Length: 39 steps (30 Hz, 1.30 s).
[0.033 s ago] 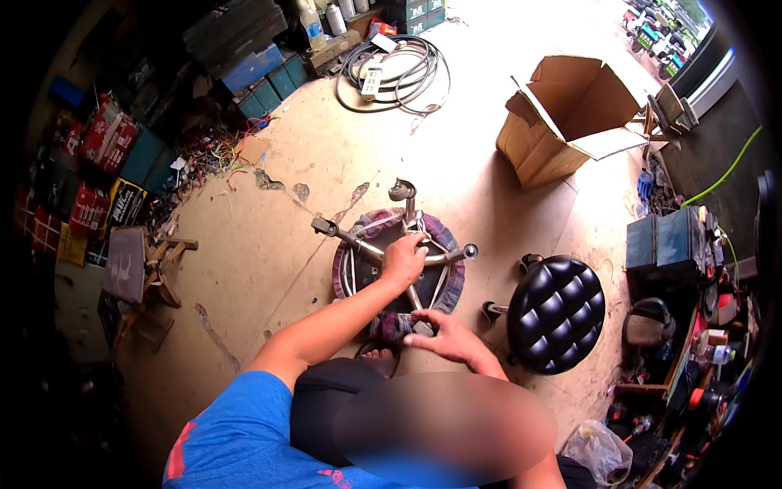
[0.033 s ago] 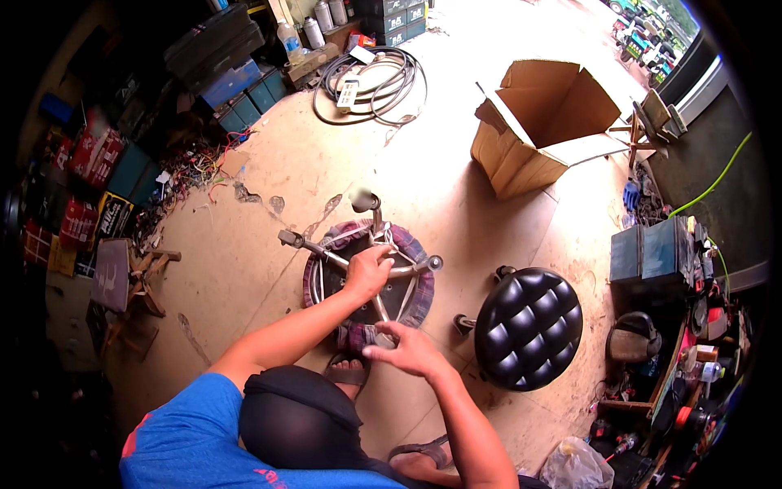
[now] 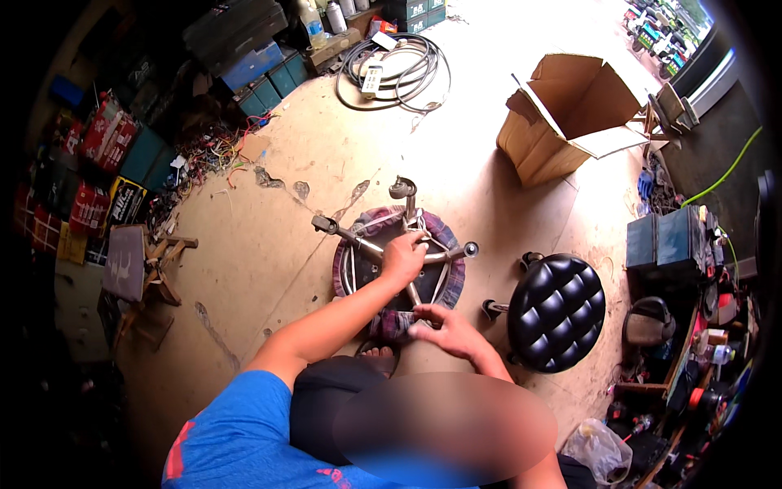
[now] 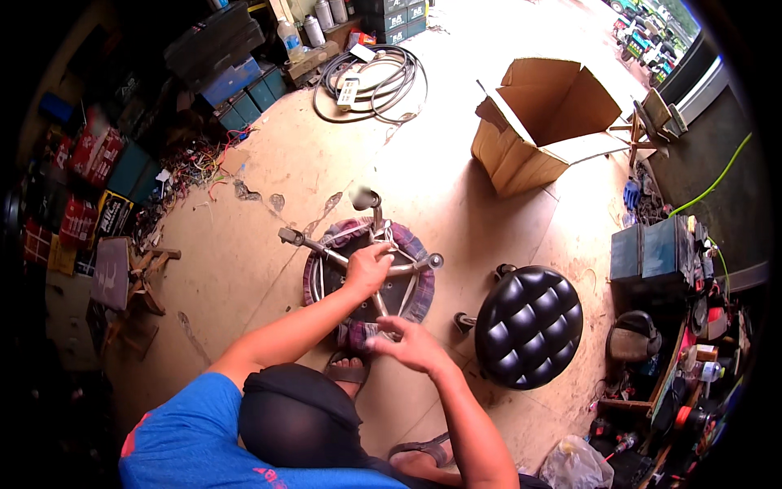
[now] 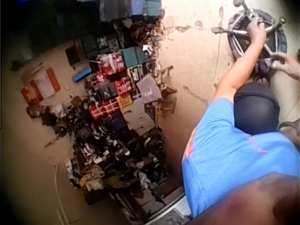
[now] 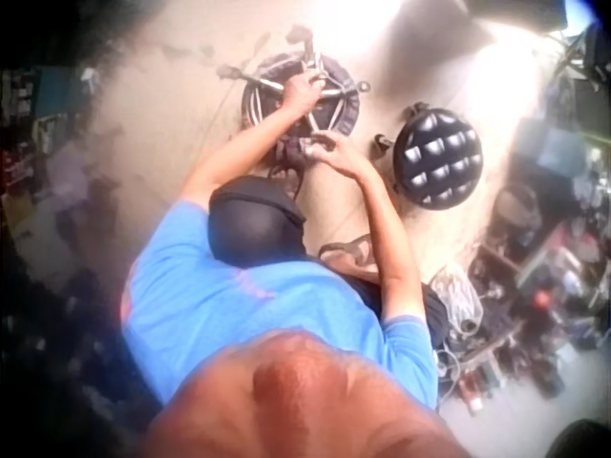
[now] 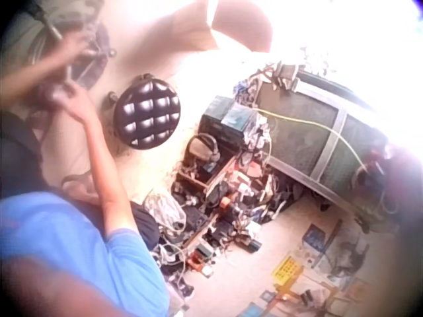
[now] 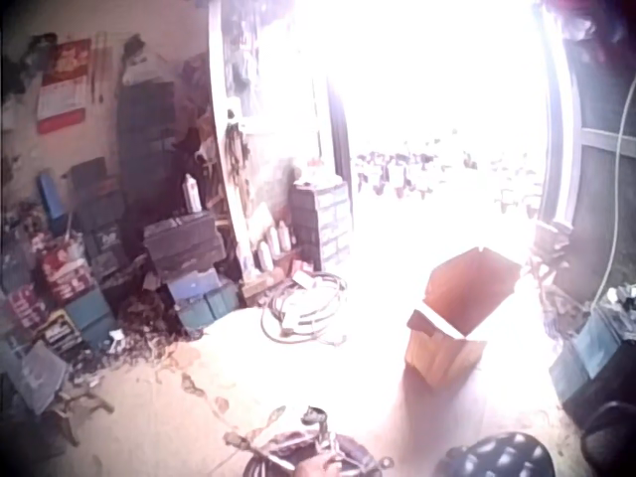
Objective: The person removes the wheels from an office chair base, removes a cloth cover from the chair seat, and then places the seat back onto the base.
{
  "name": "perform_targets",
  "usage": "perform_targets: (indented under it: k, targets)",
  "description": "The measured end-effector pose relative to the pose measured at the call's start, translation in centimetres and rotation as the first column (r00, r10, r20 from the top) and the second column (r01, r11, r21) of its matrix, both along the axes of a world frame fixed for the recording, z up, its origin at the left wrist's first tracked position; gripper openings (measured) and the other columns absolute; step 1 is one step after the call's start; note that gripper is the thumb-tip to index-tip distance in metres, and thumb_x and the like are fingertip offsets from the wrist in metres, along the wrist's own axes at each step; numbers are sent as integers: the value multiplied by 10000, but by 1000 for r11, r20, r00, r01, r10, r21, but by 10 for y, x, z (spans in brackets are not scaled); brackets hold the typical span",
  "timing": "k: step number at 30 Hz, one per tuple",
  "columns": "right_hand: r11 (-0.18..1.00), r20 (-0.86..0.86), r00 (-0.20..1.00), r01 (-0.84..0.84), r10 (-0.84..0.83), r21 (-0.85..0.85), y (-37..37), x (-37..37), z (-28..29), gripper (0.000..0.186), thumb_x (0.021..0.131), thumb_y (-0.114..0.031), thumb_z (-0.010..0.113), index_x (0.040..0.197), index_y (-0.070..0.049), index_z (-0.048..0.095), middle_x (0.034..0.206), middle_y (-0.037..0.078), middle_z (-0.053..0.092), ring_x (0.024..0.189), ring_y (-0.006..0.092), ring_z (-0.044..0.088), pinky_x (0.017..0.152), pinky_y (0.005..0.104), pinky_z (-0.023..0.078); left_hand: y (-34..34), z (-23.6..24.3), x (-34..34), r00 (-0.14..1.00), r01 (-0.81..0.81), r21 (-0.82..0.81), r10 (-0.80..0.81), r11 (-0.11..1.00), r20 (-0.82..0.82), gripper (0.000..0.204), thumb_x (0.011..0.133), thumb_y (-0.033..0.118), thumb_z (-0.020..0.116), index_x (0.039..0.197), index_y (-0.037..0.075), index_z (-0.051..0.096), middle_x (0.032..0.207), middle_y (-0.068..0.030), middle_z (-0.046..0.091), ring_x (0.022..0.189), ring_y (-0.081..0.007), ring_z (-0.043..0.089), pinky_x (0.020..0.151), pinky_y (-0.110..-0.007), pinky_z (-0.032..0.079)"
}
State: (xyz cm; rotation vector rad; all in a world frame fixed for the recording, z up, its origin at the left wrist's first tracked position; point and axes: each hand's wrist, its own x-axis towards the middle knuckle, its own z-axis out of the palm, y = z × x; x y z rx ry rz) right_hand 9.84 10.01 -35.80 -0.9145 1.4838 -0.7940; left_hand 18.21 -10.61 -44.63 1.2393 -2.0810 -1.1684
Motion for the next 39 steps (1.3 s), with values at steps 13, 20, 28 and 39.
perform_targets:
  k: [13, 20, 28, 39]
  targets:
    - [898, -293, 858, 350, -422, -266, -52, -17, 16, 382, 1000, -159, 767, 1340, 1, 699, 1268, 202, 780, 1182, 293, 766, 1029, 389, 588, -49, 7, 8, 970, -236, 174, 220, 956, 105, 296, 856, 224, 764, 1081, 38, 811, 1024, -199, 813, 951, -335, 799, 874, -435, 623]
    - [900, -491, 765, 272, -417, -340, -96, -10, 6, 415, 966, -116, 752, 1359, -1, 684, 1302, 221, 750, 1118, 331, 776, 984, 419, 605, -80, -19, 4, 958, -58, 20, 50, 998, 284, 226, 878, 212, 829, 988, 15, 816, 874, -166, 795, 777, -271, 773, 760, -389, 615]
    - [851, -526, 676, 329, -515, -410, -122, -15, -22, 521, 962, -99, 732, 1454, 20, 607, 1335, 271, 719, 1218, 393, 723, 1064, 452, 561, -78, 21, 39, 970, 31, 447, 82, 894, -230, 181, 1014, 87, 760, 1155, -15, 711, 1004, -50, 783, 892, -82, 716, 758, -245, 562]
    - [902, -449, 784, 394, -429, -176, -172, -19, -34, 390, 951, -76, 666, 1328, 2, 723, 1221, 253, 763, 1169, 409, 738, 1025, 478, 567, -77, 23, 48, 881, 185, 563, 118, 805, -458, 165, 1096, 71, 640, 1248, 8, 649, 1125, -95, 780, 1021, -150, 751, 866, -277, 624]
